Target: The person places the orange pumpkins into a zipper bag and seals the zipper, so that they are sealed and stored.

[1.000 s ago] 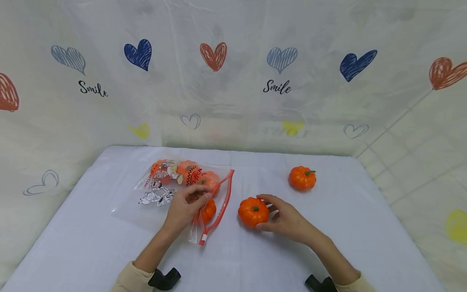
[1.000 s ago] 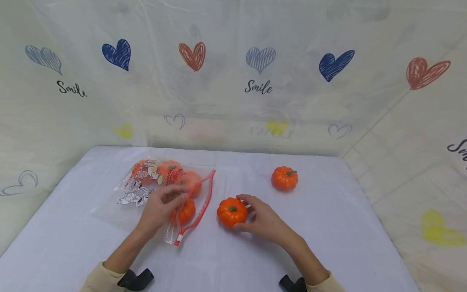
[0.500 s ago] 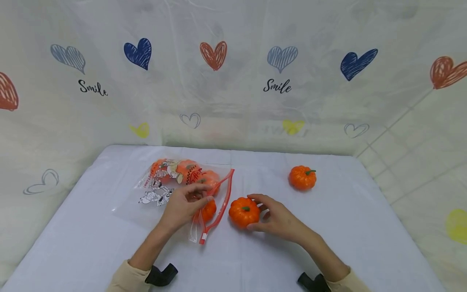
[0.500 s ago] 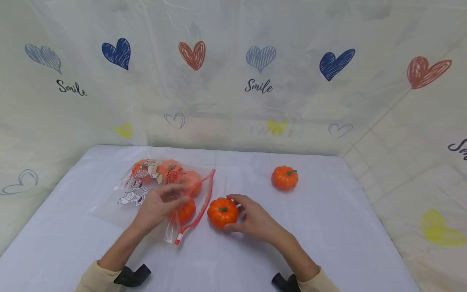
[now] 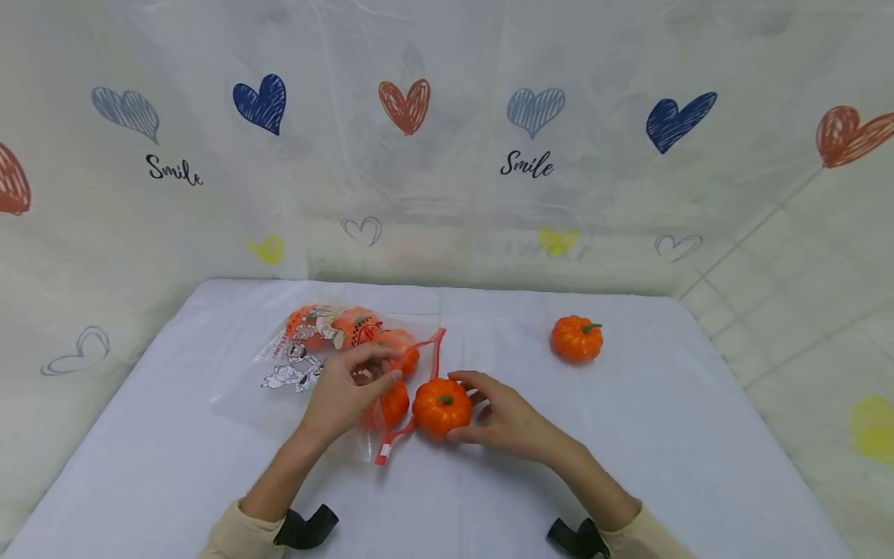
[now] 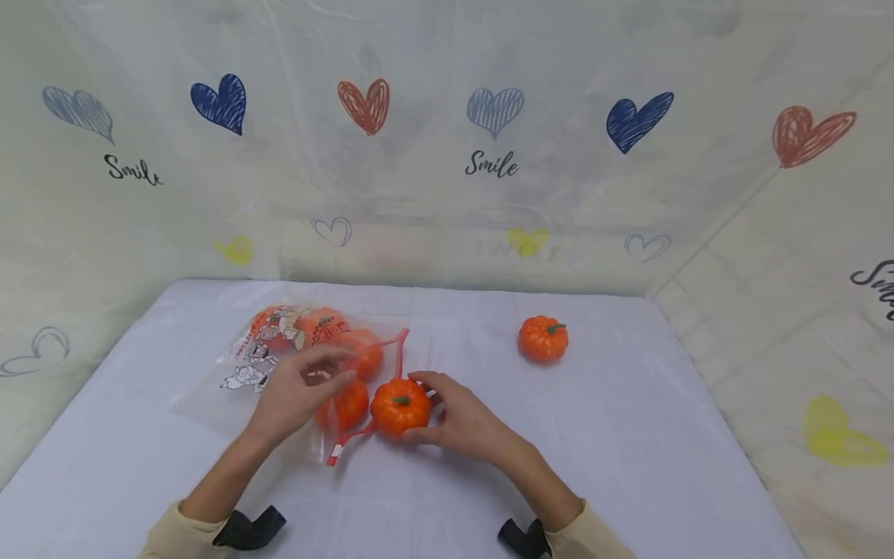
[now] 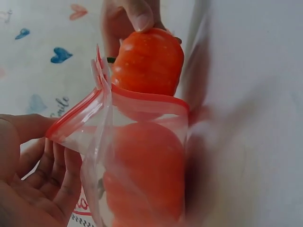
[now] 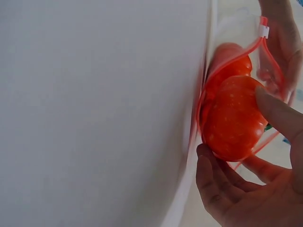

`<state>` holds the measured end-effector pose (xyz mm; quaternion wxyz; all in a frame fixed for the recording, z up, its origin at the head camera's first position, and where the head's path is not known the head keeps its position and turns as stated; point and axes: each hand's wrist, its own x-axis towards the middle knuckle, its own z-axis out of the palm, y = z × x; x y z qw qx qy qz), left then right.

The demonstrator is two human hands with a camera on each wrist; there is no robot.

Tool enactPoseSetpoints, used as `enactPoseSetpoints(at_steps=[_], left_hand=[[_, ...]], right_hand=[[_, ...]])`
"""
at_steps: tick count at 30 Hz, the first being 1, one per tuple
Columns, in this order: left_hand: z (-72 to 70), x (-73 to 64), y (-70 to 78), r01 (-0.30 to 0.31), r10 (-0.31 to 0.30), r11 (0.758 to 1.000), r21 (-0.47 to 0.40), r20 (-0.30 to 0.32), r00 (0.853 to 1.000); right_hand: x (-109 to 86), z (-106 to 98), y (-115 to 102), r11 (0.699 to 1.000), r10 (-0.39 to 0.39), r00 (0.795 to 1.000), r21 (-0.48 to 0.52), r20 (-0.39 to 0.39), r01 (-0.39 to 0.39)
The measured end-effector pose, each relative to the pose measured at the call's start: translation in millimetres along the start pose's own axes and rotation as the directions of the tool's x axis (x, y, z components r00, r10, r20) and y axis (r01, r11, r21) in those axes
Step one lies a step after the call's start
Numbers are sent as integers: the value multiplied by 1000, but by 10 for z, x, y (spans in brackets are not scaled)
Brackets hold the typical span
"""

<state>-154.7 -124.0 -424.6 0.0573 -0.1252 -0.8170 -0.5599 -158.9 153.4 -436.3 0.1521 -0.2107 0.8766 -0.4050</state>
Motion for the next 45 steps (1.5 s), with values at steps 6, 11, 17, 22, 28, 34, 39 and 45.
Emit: enactPoseSetpoints(at_steps=[6,11,17,22,28,34,39,45], left_hand=[[-8,10,57,-44,45,998,35,-20,999],[-1,-2,86,-50,54,997,66,-50,997],[-8,-8,98,-33,41,995,91,-94,995],[-19,-5,91,-32,41,995,95,-90,995],[-27,19,79,-30,37,995,91,-80,996],[-39,28,72,-19,25,996,87,-71,997],[-45,25,57,-16,20,997,70,-62,998],[-49,37,57,-8,11,999,45,-60,998]], right_hand=[[46,71,-51,1000,13,1000,27,-1,-13],[75,119,-91,999,10,1000,39,-1,-10],[112,151,-122,998,-25,1000,54,10,25],[126,175,-118,997,-70,998,38,4,70],[168,194,-121,995,-101,995,14,15,101],[237,236,-133,997,-80,995,6,57,79],[249,254,-153,996,-88,994,2,58,88],[257,262,-187,997,-79,996,9,48,78]])
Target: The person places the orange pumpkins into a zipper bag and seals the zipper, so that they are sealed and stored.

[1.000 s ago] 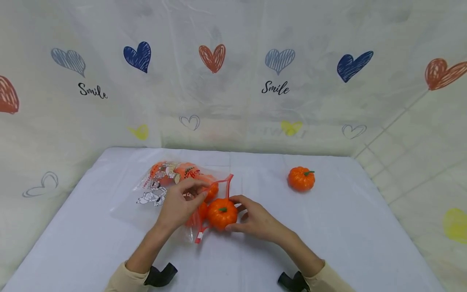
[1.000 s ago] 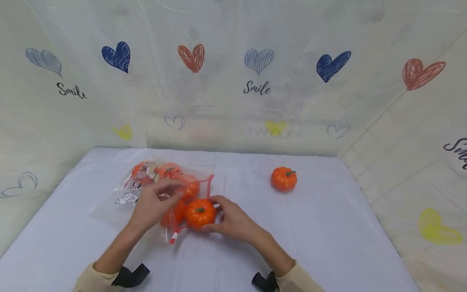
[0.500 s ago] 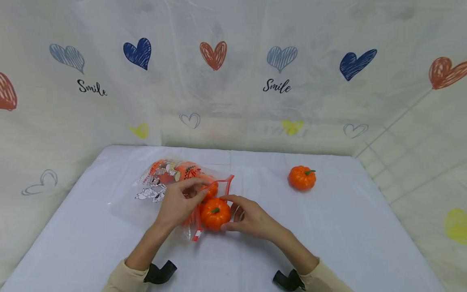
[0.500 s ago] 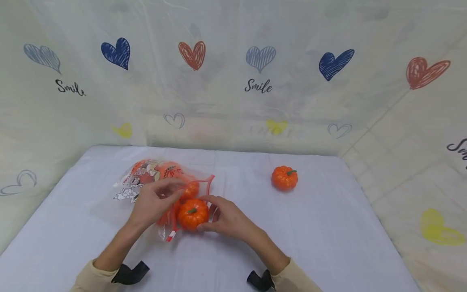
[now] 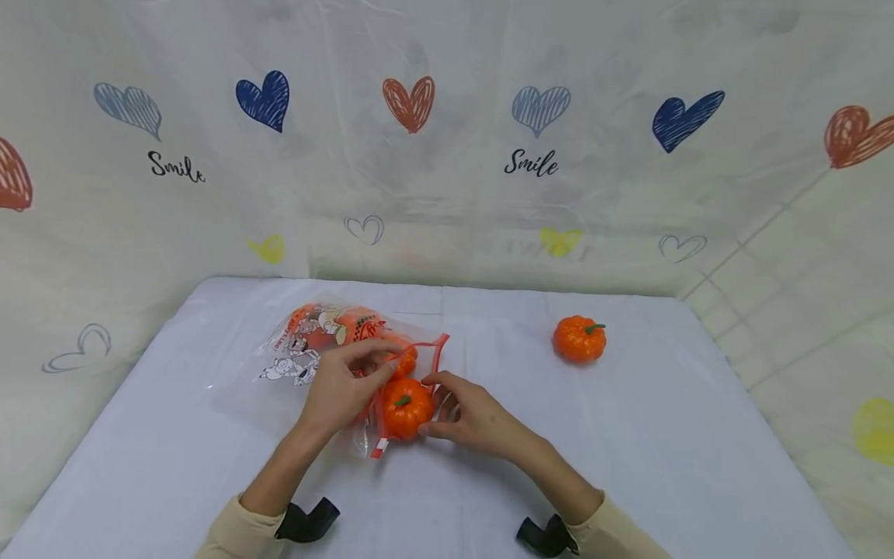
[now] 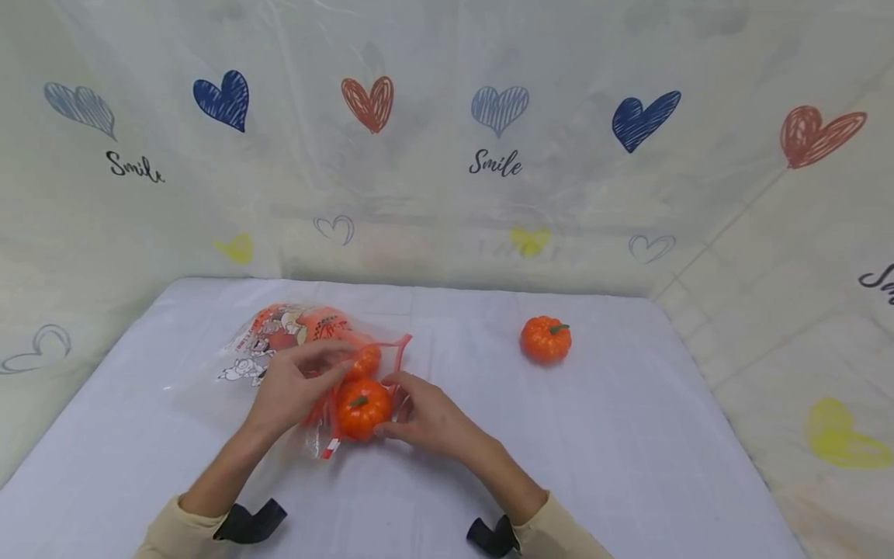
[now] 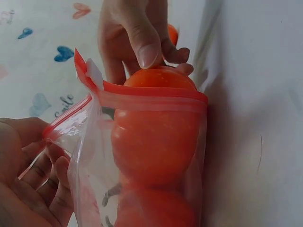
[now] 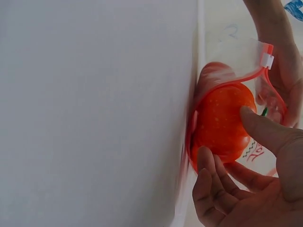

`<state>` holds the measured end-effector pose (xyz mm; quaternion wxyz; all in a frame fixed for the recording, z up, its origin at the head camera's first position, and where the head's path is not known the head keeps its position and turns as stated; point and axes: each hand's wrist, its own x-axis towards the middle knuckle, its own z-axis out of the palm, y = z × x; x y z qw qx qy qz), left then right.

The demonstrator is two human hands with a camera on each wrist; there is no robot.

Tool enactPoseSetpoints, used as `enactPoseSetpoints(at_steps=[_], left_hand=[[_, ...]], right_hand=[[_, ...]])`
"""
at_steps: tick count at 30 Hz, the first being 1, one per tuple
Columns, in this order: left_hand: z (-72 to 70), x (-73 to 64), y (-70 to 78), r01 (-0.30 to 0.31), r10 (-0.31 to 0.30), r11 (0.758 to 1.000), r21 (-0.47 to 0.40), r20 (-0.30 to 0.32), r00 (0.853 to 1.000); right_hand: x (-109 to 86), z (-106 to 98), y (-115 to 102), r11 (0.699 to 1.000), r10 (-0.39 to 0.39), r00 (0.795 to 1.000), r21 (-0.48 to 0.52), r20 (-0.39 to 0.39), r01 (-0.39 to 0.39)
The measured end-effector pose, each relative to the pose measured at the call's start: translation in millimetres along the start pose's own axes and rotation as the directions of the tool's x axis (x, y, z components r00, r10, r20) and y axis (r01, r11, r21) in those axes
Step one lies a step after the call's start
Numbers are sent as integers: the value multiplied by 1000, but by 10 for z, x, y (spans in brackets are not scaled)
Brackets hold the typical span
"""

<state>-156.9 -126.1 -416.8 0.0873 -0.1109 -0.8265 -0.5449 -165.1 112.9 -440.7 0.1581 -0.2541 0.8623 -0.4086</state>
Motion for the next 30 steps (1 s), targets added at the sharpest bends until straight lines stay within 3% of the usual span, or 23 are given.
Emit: enactPoseSetpoints(at_steps=[30], left_hand=[[26,-4,0,0,0,999,-50,14,1000]], right_hand=[[59,171,-161,998,-54,999,21,-5,54]])
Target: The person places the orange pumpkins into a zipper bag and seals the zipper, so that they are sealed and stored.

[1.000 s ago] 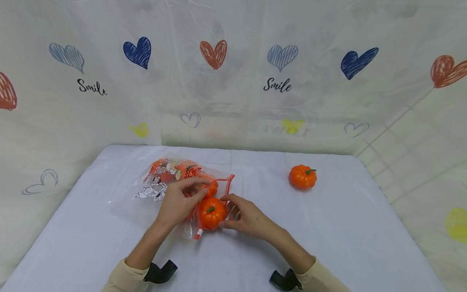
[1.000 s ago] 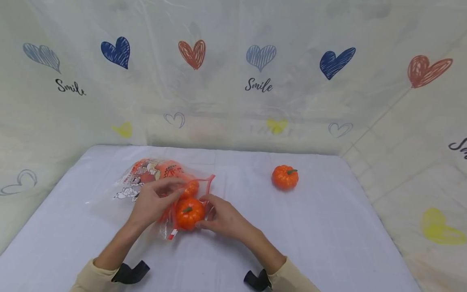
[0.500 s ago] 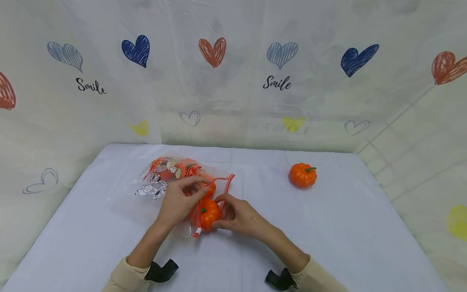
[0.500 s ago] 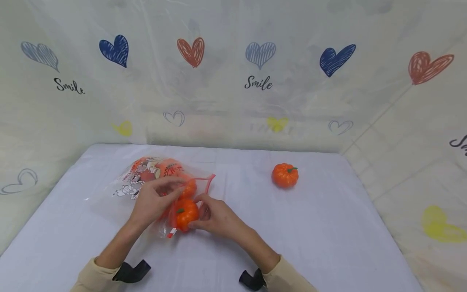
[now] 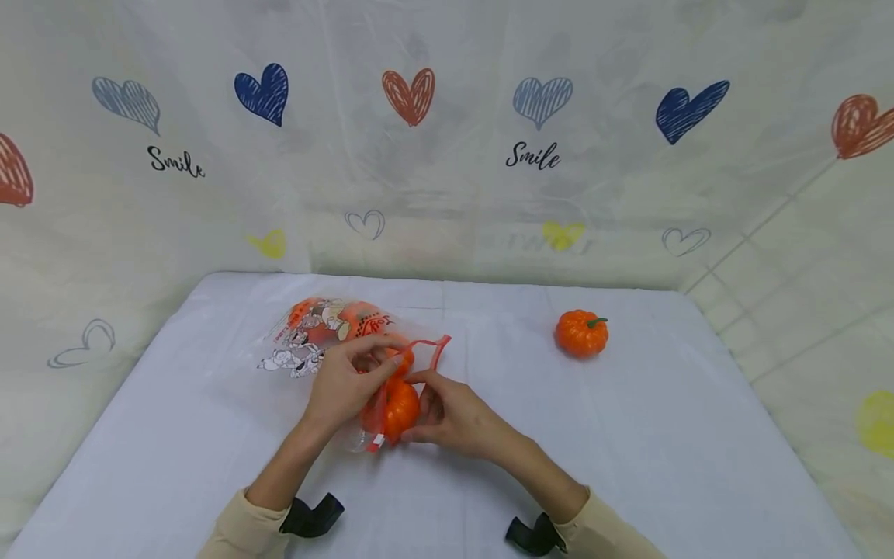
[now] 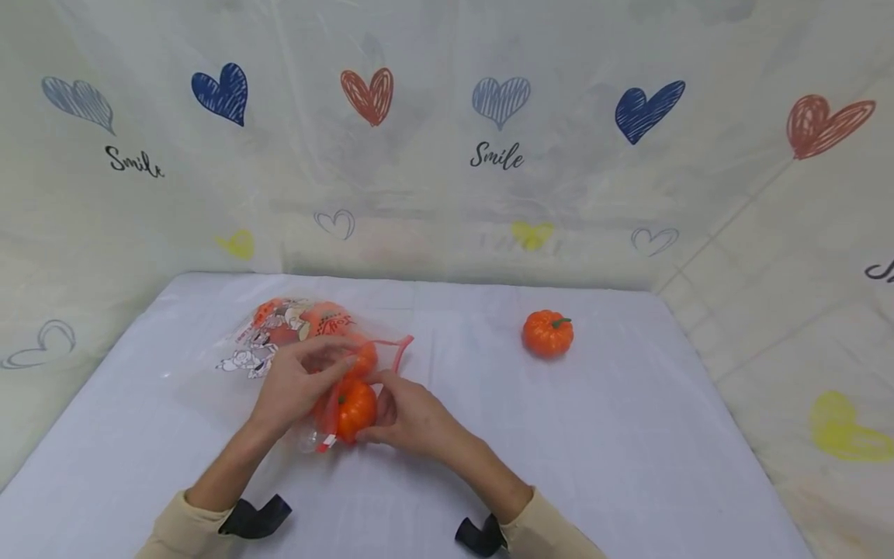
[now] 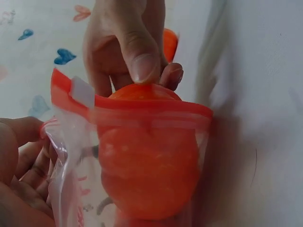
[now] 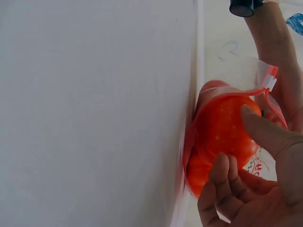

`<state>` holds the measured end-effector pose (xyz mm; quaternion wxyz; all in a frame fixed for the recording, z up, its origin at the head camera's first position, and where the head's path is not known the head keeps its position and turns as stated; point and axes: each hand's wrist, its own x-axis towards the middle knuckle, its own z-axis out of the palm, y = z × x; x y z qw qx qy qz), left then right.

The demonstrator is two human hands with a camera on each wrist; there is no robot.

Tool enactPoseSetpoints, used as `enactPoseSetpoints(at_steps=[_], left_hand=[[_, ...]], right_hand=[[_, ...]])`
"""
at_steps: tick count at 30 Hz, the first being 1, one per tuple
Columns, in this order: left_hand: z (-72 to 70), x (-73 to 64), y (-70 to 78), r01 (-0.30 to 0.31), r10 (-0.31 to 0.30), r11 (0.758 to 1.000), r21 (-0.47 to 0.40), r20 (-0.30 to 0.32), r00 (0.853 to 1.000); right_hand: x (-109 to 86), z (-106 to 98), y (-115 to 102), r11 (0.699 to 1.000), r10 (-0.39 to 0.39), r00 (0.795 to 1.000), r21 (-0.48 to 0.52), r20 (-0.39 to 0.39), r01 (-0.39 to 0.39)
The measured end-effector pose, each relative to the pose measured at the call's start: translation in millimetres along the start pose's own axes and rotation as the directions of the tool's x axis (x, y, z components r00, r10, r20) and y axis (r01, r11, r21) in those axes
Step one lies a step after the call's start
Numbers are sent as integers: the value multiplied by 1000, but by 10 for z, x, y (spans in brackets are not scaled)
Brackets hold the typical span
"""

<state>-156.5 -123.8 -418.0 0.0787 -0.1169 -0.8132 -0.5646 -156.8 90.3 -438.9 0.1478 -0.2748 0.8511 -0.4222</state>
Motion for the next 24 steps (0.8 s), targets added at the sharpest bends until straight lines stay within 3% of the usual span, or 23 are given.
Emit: enactPoseSetpoints(at_steps=[7,12,15,24], left_hand=[[-10,-6,3,32,-31,999,-7,17,999],[-19,8,14,44,-43,999,-18,49,998],[-24,14,24,36,-35,999,-21,61,998],[-25,5,17,52,-51,998,-30,44,998]], right_hand=[[3,1,-1,996,64,995,-52,-74,-68],[-11,-32,6,987,141,976,-58,-167,-152],[-14,-52,0,986,153,970,-44,-190,-164],[41,-53,23,999,45,997,-25,-58,-47]])
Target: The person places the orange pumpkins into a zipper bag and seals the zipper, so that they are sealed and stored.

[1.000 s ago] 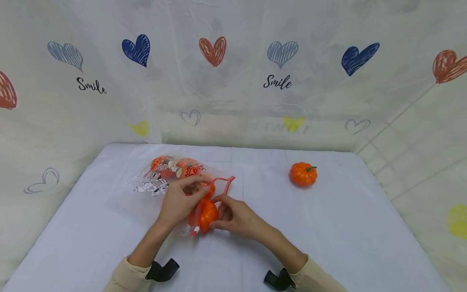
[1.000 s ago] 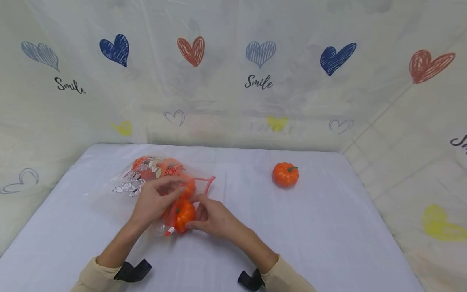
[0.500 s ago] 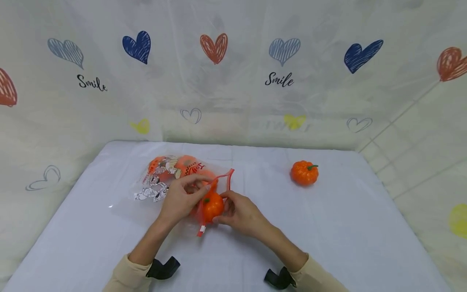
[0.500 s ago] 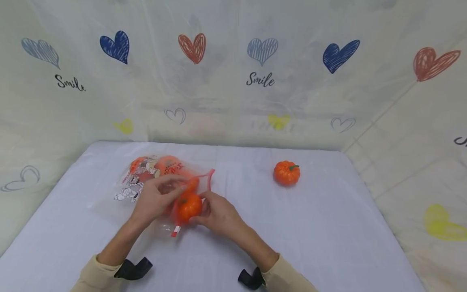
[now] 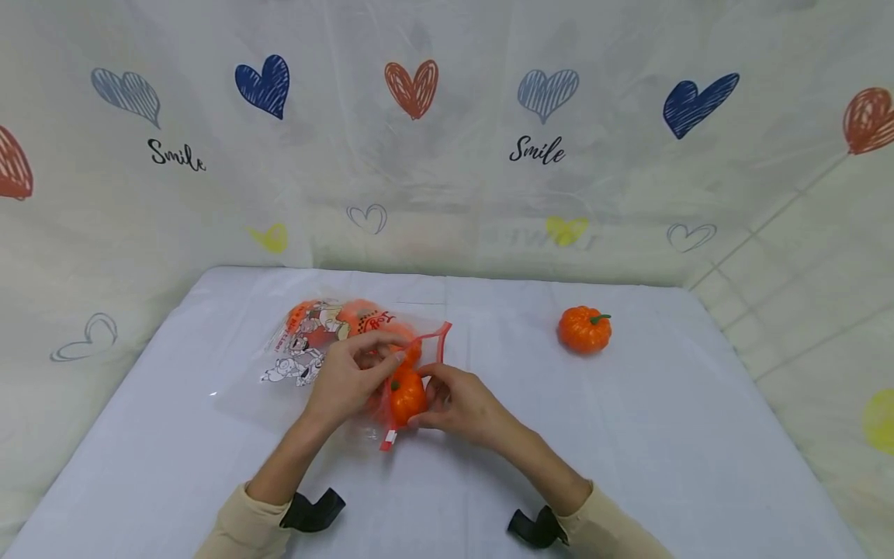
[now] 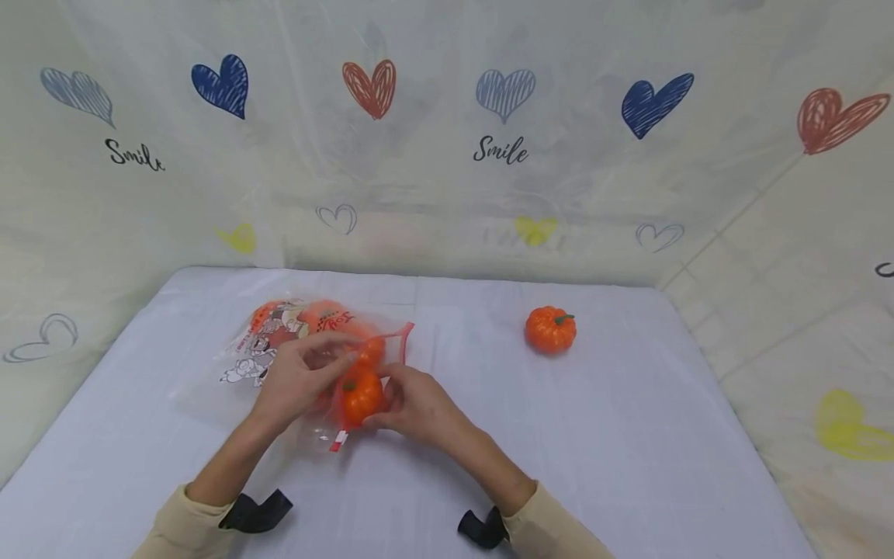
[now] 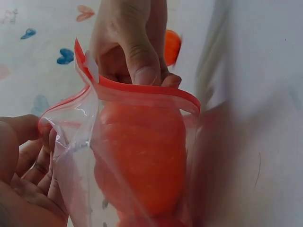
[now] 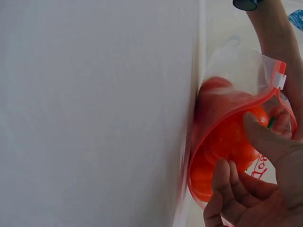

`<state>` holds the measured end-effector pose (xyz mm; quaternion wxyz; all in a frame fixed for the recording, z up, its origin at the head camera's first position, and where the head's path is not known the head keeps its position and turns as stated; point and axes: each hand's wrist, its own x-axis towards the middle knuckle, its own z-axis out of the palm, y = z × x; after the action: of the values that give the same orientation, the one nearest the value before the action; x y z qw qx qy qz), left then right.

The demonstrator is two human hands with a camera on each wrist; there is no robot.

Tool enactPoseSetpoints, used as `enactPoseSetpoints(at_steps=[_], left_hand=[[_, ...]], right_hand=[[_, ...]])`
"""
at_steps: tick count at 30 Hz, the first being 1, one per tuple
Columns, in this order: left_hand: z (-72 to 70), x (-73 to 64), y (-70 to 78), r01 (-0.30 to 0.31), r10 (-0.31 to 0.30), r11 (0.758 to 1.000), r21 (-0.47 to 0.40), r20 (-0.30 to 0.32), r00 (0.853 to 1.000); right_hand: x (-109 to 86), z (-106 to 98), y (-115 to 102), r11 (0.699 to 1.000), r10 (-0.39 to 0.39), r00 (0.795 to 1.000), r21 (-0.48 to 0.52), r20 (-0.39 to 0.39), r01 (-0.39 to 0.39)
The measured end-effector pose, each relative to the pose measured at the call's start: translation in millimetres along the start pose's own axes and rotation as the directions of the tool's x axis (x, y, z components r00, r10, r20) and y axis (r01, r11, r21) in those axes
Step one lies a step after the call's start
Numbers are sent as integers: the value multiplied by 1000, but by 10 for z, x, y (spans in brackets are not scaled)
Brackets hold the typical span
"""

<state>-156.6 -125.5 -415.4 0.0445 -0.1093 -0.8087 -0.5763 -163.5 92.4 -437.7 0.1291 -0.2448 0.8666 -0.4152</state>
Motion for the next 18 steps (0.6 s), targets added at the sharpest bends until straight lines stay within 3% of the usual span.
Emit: enactPoseSetpoints(at_steps=[9,18], left_hand=[[5,-7,2,45,-45,999,-15,-2,999],[26,-18,30,53,-53,998,-16,-11,999]], right_hand=[[30,22,9,999,-42,999,16,18,41],[80,102,-87,1000,-7,996,8,-93,8]])
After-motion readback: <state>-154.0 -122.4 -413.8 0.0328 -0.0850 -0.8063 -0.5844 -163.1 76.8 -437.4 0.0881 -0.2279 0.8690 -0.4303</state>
